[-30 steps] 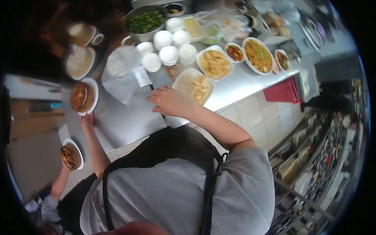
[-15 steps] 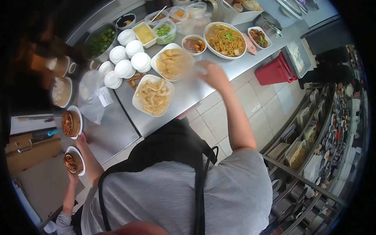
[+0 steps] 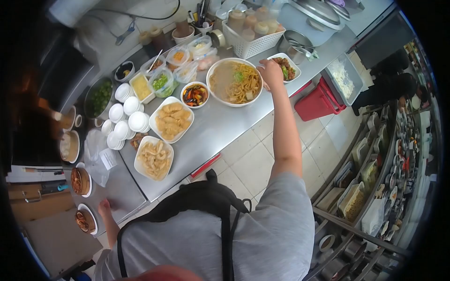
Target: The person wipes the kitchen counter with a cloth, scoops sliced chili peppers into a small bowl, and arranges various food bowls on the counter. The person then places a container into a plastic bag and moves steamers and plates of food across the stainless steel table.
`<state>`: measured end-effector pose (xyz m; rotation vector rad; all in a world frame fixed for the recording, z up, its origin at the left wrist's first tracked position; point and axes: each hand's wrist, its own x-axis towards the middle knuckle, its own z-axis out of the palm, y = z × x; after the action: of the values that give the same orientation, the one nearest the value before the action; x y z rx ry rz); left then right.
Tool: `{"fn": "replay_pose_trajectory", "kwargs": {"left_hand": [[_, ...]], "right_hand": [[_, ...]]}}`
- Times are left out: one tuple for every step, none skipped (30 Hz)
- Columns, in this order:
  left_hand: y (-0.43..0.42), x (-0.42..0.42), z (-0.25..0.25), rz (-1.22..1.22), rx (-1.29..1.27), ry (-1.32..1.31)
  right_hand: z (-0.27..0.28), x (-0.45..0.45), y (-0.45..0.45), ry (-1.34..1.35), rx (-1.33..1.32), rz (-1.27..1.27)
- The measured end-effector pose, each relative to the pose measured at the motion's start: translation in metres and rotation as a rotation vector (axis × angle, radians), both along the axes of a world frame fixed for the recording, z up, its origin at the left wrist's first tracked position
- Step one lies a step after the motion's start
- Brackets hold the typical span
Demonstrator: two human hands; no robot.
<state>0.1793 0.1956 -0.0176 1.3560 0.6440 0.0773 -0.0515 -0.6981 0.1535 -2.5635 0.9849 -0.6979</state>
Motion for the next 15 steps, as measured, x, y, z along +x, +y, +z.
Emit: {"fn": "replay_pose_trajectory", "kwargs": {"left_hand": [[0.001, -0.005, 0.008, -0.091, -0.025, 0.084], [-0.001, -0.006, 0.015, -0.183, -0.048, 0.168], [-0.005, -0.007, 0.020, -0.189, -0.048, 0.161], [-0.007, -0.008, 0.023, -0.203, -0.012, 0.214], [-0.001, -0.008, 0.031, -0.219, 0.036, 0.273], [0.012, 0.000, 0.028, -0.228, 0.042, 0.273], [0.023, 0.004, 0.023, -0.305, 0.085, 0.251], [0.024, -0.002, 0.012, -0.371, 0.121, 0.231], [0.017, -0.014, 0.008, -0.352, 0.108, 0.238], [0.010, -0.023, 0.012, -0.245, 0.128, 0.242], [0.003, -0.031, 0.017, -0.141, 0.152, 0.242], [0.003, -0.041, 0.021, -0.311, 0.131, 0.250], [-0.003, -0.053, 0.021, -0.298, 0.133, 0.244], [-0.024, -0.070, 0.032, -0.158, 0.217, 0.300], [-0.036, -0.085, 0.035, -0.015, 0.304, 0.366]], "right_hand": [[-0.001, 0.002, -0.015, 0.057, -0.063, -0.002], [-0.001, 0.001, -0.026, 0.049, -0.044, -0.018], [0.004, -0.002, -0.037, 0.042, -0.044, -0.024], [0.008, -0.006, -0.046, 0.094, -0.074, -0.030], [0.004, -0.013, -0.052, 0.152, -0.090, -0.038], [0.001, -0.019, -0.067, 0.189, -0.080, -0.186], [-0.001, -0.029, -0.080, 0.209, -0.085, -0.230], [0.001, -0.036, -0.100, 0.230, -0.097, -0.263], [-0.008, -0.047, -0.134, 0.153, -0.127, -0.208], [-0.003, -0.051, -0.151, 0.192, -0.119, -0.303], [-0.007, -0.056, -0.177, 0.177, -0.169, -0.319], [-0.007, -0.058, -0.197, 0.164, -0.188, -0.383], [-0.005, -0.055, -0.220, 0.231, -0.170, -0.455], [-0.002, -0.052, -0.235, 0.232, -0.171, -0.488], [-0.003, -0.052, -0.247, 0.244, -0.168, -0.519]]}}
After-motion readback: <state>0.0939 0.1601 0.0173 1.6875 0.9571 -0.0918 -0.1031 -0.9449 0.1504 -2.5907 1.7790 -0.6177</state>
